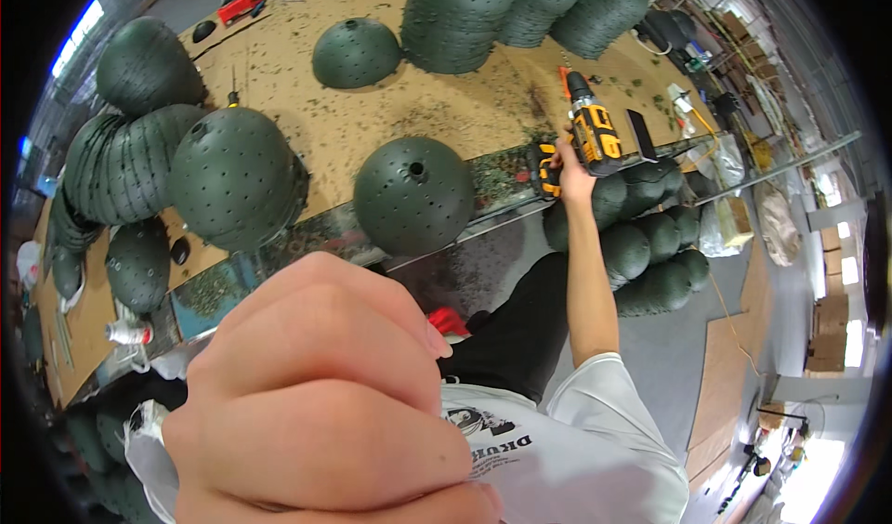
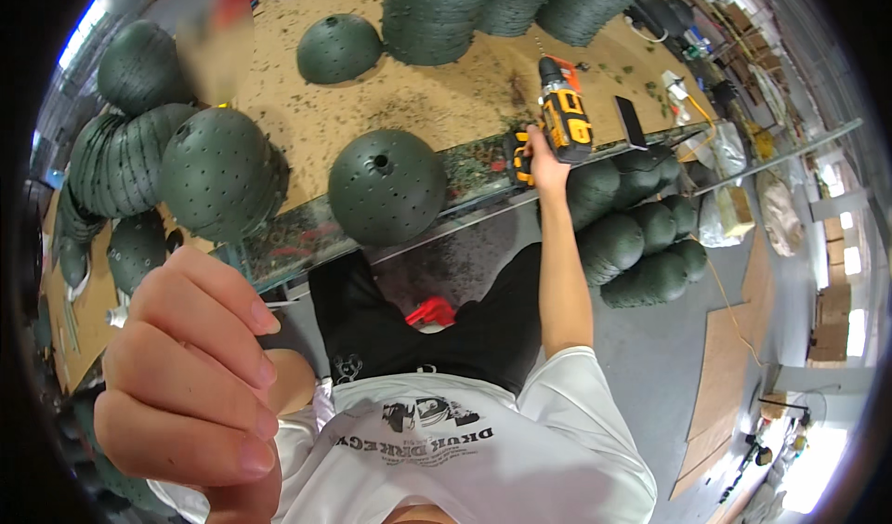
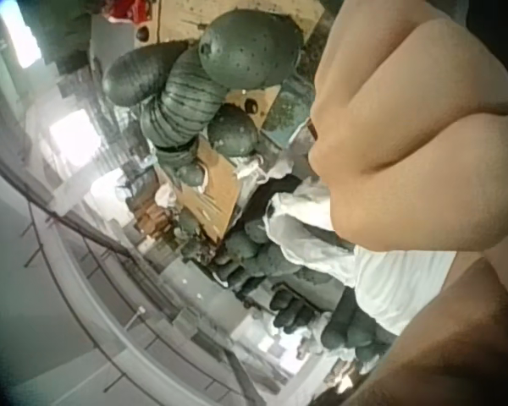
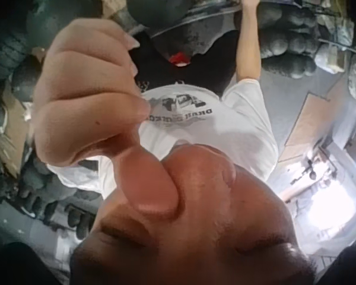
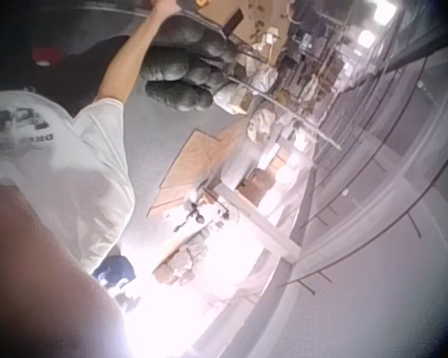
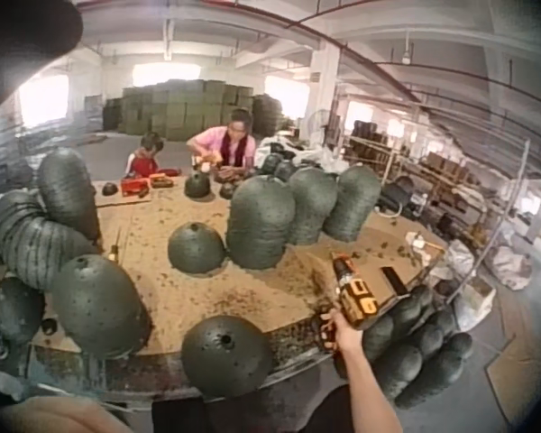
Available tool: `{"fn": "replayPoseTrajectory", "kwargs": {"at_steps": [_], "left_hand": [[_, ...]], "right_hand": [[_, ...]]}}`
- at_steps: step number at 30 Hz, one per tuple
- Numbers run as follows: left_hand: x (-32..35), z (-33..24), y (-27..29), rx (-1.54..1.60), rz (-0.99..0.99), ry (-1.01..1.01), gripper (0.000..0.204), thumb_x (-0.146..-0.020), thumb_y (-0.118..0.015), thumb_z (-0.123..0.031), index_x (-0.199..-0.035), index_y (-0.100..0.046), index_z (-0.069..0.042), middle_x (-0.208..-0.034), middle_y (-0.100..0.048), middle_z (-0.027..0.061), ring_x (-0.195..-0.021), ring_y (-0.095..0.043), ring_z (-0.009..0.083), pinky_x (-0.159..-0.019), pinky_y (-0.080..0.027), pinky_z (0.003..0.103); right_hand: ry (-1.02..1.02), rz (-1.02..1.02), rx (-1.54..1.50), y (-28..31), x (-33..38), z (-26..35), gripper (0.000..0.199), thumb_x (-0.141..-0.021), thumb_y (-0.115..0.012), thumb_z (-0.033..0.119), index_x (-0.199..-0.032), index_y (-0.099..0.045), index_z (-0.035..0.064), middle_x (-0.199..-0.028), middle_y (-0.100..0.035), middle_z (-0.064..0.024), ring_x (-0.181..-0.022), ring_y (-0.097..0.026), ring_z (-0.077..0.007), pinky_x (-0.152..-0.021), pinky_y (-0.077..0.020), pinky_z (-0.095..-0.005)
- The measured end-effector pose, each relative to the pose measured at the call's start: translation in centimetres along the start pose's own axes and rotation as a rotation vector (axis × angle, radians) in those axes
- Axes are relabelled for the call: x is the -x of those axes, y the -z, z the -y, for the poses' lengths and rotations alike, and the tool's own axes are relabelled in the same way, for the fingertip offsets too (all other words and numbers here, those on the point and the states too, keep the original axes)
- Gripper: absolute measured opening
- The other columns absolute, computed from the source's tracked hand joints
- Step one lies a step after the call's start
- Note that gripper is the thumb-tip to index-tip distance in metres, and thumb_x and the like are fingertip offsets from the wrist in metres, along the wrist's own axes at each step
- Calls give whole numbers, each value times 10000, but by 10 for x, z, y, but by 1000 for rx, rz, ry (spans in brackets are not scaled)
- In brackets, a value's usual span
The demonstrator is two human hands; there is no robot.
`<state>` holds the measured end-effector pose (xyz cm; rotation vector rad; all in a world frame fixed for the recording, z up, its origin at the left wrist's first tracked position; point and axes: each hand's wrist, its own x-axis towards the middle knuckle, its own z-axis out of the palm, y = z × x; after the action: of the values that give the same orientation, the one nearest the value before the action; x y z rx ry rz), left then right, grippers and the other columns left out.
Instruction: Using a power drill to create or enlarge holes in green plastic hemispherical shells in a factory setting.
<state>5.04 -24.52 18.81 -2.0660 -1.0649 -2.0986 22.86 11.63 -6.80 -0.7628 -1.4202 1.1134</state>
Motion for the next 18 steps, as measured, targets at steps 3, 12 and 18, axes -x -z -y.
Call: {"fn": "replayPoseTrajectory", "kwargs": {"at_steps": [3,12,18], "left_hand": [[0,-11,0,-30,5,29,356,-863,-706,-475,-753,-550,-175,-701,-525,-42,-632,-498,129,-593,-414,295],[-4,-24,1,-57,45,40,370,-841,-732,-504,-767,-560,-185,-724,-528,-49,-648,-500,126,-606,-420,292],[-7,-24,-5,-75,46,-9,270,-875,-714,-386,-792,-564,-177,-712,-517,-44,-670,-509,135,-611,-427,292]], "right_hand": [[15,62,-15,-5,-2,1,322,-903,-632,44,-1203,-588,-64,-624,-532,-12,-512,-492,-90,-504,-419,-258],[35,51,-10,-5,3,4,161,-901,-628,27,-1049,-630,-35,-618,-531,-8,-508,-494,-98,-496,-415,-265],[22,47,-36,-3,2,3,230,-900,-635,29,-1120,-629,-39,-599,-512,-5,-509,-490,-97,-505,-418,-267]]}}
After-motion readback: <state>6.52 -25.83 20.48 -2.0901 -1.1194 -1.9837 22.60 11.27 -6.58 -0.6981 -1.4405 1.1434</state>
